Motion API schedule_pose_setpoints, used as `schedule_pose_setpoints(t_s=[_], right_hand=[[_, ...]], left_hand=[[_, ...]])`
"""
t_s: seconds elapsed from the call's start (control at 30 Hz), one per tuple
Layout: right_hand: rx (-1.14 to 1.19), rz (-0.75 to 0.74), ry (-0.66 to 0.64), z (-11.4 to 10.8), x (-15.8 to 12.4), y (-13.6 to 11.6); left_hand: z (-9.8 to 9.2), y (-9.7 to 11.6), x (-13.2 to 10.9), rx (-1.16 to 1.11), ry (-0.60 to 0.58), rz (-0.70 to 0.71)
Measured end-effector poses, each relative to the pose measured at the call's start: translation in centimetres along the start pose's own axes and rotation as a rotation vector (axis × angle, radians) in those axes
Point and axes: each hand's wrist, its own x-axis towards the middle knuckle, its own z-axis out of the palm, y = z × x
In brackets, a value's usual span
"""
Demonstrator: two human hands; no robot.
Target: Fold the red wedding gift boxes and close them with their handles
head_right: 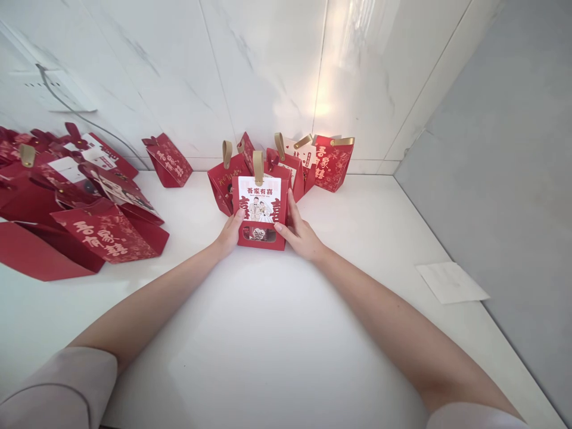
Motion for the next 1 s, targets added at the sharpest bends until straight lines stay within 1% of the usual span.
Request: schedule_pose_setpoints(t_s=[0.17, 0.3, 0.4, 0.47, 0.57, 0.6, 0.67, 0.73, 0.77, 0.83, 0.9, 0.93, 1.0], right_hand=[[-0.005, 0.072, -0.021, 0.1, -0.1, -0.2], [-0.043, 0.036, -0.035, -0.4, -0.2, 0.2], [-0.096, -0.005, -0.029, -0.7, -0.3, 0.7], [-0.169, -0.040, -0.045, -0.6, -0.5, 0.7], [-0.315, -0.078, -0.055, -0.2, -0.6, 0.2], [-0.361, -0.078, -0.049, 0.0, -0.7, 0.0], [-0.433, -0.062, -0.024, 0.3, -0.7, -0.5], [-0.479, -0.048, -0.007, 0.4, -0.7, -0.7], [-0.491, -0.051, -0.003, 0.4, -0.7, -0.8], [-0.487, -0.094, -0.021, 0.3, -0.7, -0.8], [-0.448, -0.172, -0.078, 0.1, -0.6, -0.8], [-0.422, -0.207, -0.115, 0.0, -0.6, -0.8], [-0.386, -0.242, -0.192, -0.1, -0.5, -0.7]], left_hand=[[-0.1, -0.1, -0.1, 0.028, 0.015, -0.014], [-0.4, -0.3, 0.1, 0.096, 0.042, 0.010], [-0.7, -0.2, 0.2, 0.218, 0.079, 0.023], [-0.6, 0.0, 0.1, 0.342, 0.123, 0.096], [-0.4, 0.6, -0.4, 0.442, 0.209, 0.330], [-0.2, 0.7, -0.6, 0.443, 0.210, 0.414], [0.0, 1.0, -1.0, 0.490, 0.131, 0.549], [0.2, 1.1, -1.4, 0.656, 0.005, 0.615], [0.3, 1.1, -1.5, 0.759, -0.042, 0.610], [0.3, 1.1, -1.5, 0.899, -0.070, 0.552], [0.1, 1.0, -1.3, 0.875, -0.065, 0.512], [0.0, 0.9, -1.1, 0.802, -0.066, 0.507], [-0.3, 0.8, -0.7, 0.579, -0.072, 0.484]])
